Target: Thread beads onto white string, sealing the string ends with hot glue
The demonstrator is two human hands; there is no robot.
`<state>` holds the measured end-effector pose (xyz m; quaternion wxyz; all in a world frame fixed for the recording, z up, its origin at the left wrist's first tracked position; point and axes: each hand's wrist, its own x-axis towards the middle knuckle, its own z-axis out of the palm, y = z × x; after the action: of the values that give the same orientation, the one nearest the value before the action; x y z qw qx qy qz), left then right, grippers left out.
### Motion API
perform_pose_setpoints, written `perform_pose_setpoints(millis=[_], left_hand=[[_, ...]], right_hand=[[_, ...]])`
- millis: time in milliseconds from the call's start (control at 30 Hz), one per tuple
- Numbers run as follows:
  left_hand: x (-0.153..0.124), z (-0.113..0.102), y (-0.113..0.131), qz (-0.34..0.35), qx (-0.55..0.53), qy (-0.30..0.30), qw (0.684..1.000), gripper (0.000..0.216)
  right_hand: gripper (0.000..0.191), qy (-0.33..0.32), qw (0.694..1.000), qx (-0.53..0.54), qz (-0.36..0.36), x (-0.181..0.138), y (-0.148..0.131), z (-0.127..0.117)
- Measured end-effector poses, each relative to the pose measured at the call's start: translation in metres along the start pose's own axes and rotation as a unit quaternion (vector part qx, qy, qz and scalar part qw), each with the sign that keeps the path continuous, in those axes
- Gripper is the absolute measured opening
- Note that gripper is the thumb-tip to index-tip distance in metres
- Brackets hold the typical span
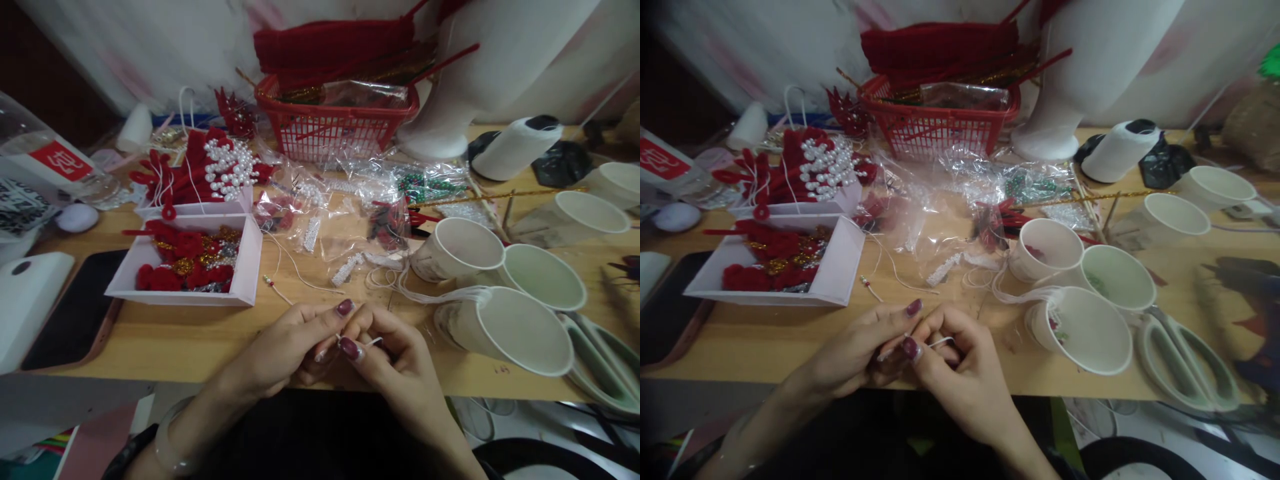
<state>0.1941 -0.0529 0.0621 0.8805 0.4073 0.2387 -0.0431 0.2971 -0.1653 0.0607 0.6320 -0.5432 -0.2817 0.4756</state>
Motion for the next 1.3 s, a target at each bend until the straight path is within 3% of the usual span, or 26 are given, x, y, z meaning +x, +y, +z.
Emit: perform_pose_setpoints(millis=[167,400,567,800,933,1300], left_hand=[[0.0,0.003,0.002,0.003,-0.038,0.021,0.999,0.06],[0.0,0.005,-0.002,0.053,0.022,0.108,0.992,0.064],[0.001,0.003,-0.004,0.076,0.048,0.115,0.989,0.062],[0.0,0.002,-0.002,0.054,0.027,0.074,0.995,0.058],[-0.001,0.004,0.0,0.051,0.039,0.082,0.995,0.056],[0.0,0.002,0.003,0.059,0.028,0.039,0.997,0.06]], right_hand=[[0.008,0.081,0.987,-0.072,-0.121,-0.001,0.002,0.006],[0.021,0.12,0.937,-0.185,-0.269,-0.002,0.012,0.007],[0.019,0.137,0.927,-0.215,-0.275,-0.003,0.011,0.007],[0.017,0.15,0.922,-0.224,-0.279,-0.005,0.013,0.007],[0.016,0.155,0.919,-0.228,-0.281,-0.004,0.013,0.007],[0.015,0.139,0.921,-0.22,-0.288,-0.003,0.013,0.005]])
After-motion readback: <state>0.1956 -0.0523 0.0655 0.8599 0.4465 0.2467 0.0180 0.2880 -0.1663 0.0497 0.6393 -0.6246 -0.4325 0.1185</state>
